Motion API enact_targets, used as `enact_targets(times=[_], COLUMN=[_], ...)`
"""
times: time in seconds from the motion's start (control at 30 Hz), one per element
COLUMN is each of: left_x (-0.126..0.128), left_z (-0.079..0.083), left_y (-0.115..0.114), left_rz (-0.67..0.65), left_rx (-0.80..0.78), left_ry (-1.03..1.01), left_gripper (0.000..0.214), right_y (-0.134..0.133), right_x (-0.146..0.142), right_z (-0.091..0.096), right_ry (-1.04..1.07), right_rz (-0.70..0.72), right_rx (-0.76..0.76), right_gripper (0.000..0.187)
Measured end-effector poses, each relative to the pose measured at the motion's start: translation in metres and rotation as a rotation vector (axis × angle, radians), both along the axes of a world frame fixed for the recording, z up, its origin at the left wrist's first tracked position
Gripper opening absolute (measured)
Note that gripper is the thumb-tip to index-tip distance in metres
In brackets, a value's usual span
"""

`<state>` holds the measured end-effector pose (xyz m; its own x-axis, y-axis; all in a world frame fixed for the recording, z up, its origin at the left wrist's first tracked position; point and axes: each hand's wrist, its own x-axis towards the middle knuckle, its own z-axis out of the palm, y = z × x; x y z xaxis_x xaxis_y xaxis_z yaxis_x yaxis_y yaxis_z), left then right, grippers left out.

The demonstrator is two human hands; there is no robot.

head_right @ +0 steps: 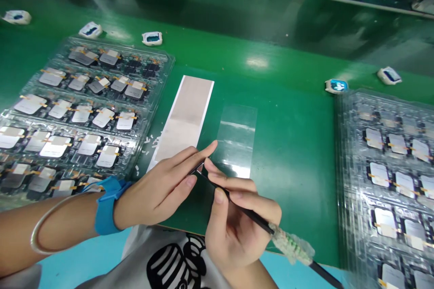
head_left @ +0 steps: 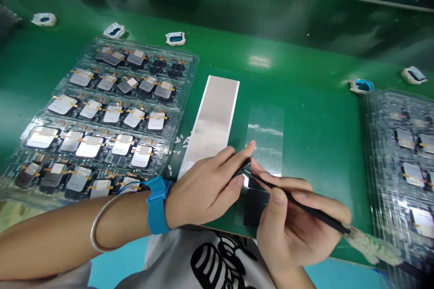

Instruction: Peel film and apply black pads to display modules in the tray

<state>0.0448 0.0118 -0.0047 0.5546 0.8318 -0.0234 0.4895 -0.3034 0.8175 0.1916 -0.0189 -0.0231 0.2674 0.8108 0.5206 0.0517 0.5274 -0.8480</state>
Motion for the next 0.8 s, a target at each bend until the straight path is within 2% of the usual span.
enact_targets(times=[0.8], left_x=[-0.0003], left_z=[0.0008], left_y=[0.0000], left_rz=[0.002], left_rx=[0.000], left_ry=[0.025], left_gripper=[0.052], right_y=[0.0011], right_x=[-0.0015], right_z=[0.0017], right_ry=[0.025], right_rz=[-0.010], right_rx=[-0.058], right_gripper=[0.036])
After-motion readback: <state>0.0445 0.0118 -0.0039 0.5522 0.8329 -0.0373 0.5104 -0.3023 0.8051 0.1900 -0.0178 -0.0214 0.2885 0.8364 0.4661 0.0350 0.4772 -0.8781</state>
